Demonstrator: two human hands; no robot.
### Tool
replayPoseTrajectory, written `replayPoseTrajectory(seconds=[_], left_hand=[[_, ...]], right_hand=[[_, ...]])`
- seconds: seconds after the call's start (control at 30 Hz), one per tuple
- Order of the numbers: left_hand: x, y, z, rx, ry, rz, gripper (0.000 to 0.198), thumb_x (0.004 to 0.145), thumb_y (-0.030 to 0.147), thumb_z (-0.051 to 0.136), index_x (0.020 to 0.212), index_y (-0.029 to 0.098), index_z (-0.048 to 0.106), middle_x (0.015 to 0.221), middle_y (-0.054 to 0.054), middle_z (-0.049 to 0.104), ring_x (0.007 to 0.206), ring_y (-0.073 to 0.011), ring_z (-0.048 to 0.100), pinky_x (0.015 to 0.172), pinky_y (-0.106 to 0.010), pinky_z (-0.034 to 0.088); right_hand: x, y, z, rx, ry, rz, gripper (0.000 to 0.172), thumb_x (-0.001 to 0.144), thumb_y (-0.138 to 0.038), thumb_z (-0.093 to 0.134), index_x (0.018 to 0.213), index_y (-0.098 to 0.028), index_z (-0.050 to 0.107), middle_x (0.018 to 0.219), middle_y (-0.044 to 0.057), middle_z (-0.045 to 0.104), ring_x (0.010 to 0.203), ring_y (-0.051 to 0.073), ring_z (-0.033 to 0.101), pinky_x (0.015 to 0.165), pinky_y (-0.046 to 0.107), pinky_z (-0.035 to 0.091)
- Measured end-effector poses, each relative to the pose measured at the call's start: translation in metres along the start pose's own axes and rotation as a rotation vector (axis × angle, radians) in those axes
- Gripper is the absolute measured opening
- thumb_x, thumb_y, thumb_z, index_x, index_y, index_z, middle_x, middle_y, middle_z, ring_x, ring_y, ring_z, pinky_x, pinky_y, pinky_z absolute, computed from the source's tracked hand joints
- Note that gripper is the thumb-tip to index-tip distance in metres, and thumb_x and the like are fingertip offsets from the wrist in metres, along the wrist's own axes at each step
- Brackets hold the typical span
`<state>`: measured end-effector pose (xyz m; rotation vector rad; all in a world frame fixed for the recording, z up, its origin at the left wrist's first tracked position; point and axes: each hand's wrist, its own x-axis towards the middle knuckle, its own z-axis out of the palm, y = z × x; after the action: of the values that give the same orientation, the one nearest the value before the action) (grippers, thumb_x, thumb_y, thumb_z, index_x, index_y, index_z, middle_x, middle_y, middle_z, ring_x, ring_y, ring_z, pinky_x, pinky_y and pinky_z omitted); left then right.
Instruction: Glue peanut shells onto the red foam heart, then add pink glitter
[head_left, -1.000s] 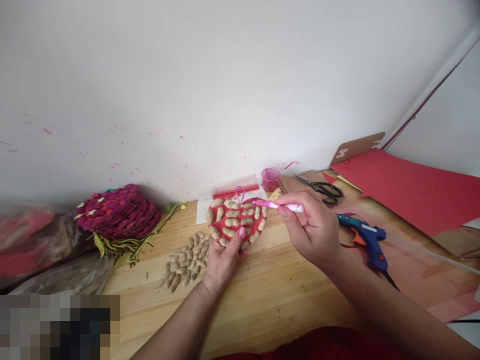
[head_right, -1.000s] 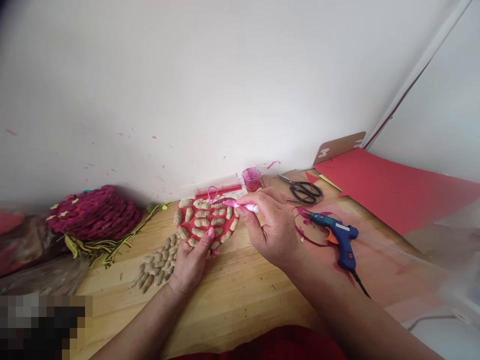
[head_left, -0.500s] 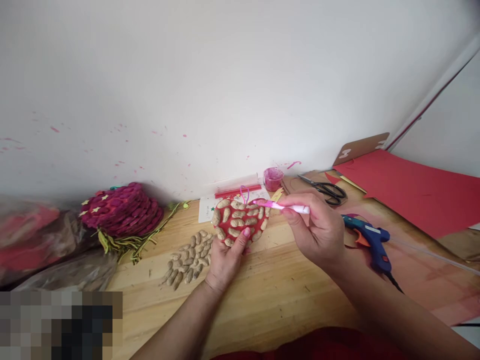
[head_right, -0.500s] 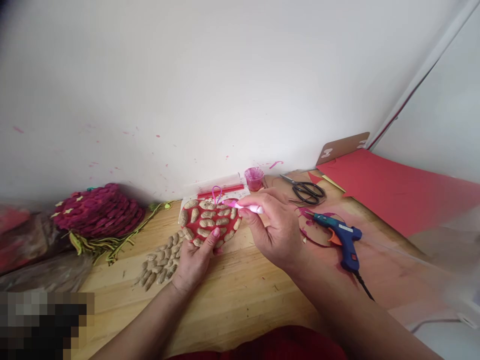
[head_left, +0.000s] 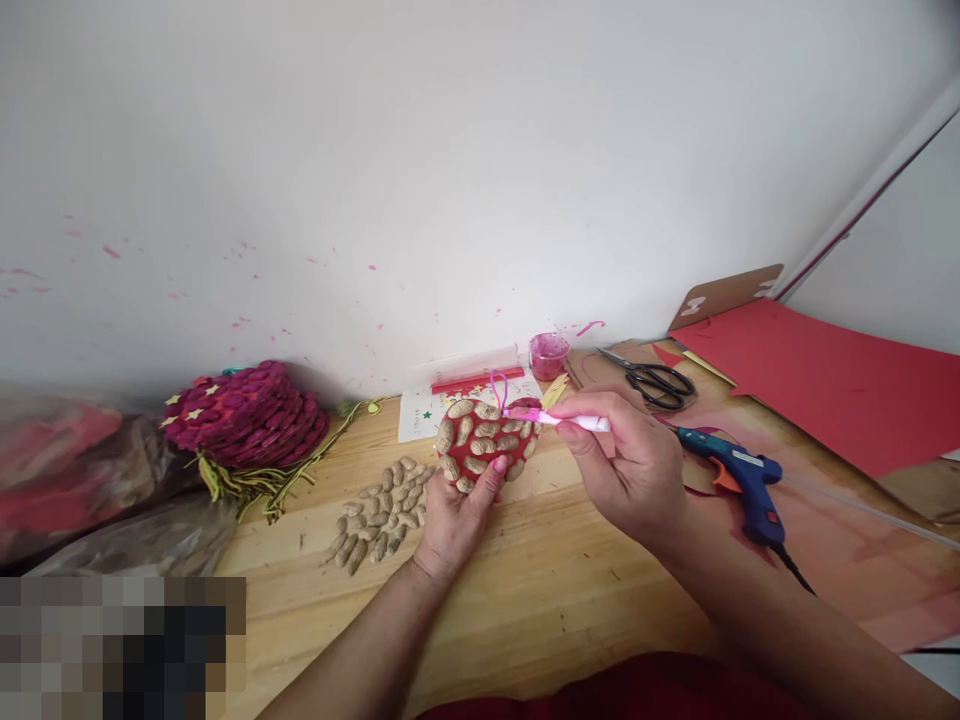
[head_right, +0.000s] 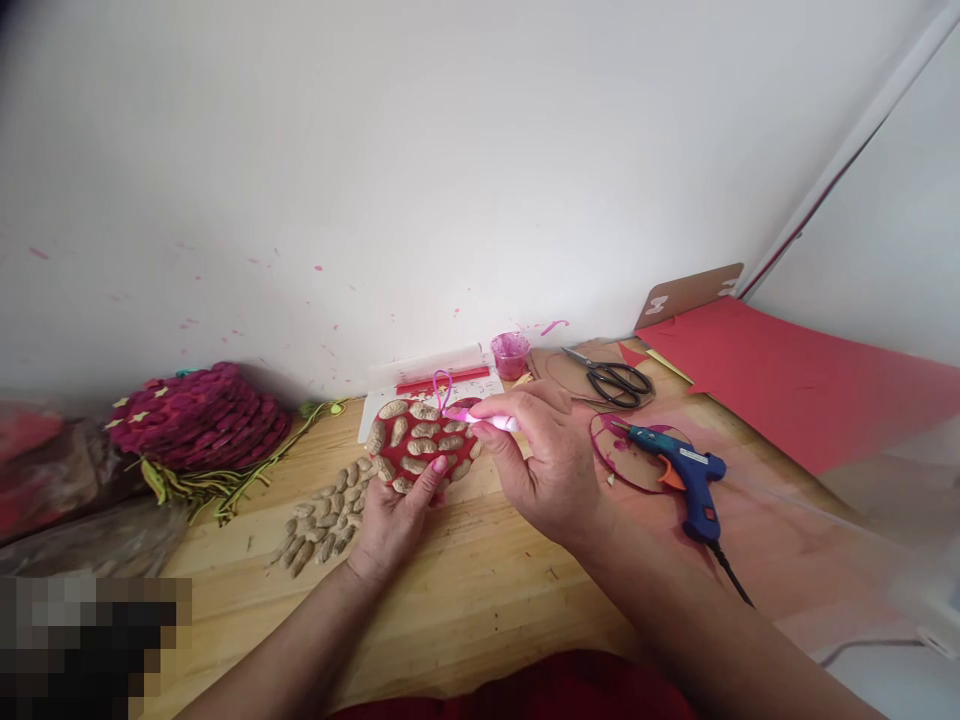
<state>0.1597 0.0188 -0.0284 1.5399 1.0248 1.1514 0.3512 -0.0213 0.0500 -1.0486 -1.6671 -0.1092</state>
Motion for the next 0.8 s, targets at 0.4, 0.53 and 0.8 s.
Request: replayPoseTrajectory(seconds=[0.4, 0.53, 0.8], left_hand=[[0.0005, -0.0018, -0.0005, 0.041, -0.010, 0.030, 0.030, 0.092, 0.045, 0.067, 0.082, 0.018, 0.074, 0.070, -0.004, 0.072, 0.068, -0.0173, 0.066, 0.066, -0.026, 0.053], [0.0008, 0.0011, -0.0005, 0.044, -0.015, 0.032, 0.030, 0.091, 0.045, 0.067, 0.083, 0.018, 0.076, 0.069, -0.005, 0.072, 0.072, -0.0194, 0.069, 0.068, -0.027, 0.054], [0.0008, -0.0013, -0.0013, 0.060, -0.034, 0.031, 0.031, 0.093, 0.045, 0.066, 0.097, 0.017, 0.078, 0.080, -0.006, 0.077, 0.074, -0.0185, 0.071, 0.069, -0.026, 0.055]], right_hand=[[0.0006, 0.0024, -0.0010, -0.039, 0.027, 0.023, 0.016, 0.093, -0.015, 0.065, 0.105, -0.025, 0.068, 0.092, 0.001, 0.072, 0.087, 0.018, 0.064, 0.082, 0.035, 0.047], [0.0007, 0.0029, -0.0018, -0.002, 0.024, 0.030, 0.017, 0.093, -0.014, 0.065, 0.107, -0.025, 0.068, 0.093, 0.001, 0.072, 0.087, 0.017, 0.064, 0.080, 0.034, 0.047], [0.0027, 0.0023, -0.0035, -0.042, 0.015, 0.002, 0.015, 0.094, -0.015, 0.064, 0.105, -0.025, 0.067, 0.091, 0.002, 0.070, 0.089, 0.019, 0.063, 0.081, 0.036, 0.047]])
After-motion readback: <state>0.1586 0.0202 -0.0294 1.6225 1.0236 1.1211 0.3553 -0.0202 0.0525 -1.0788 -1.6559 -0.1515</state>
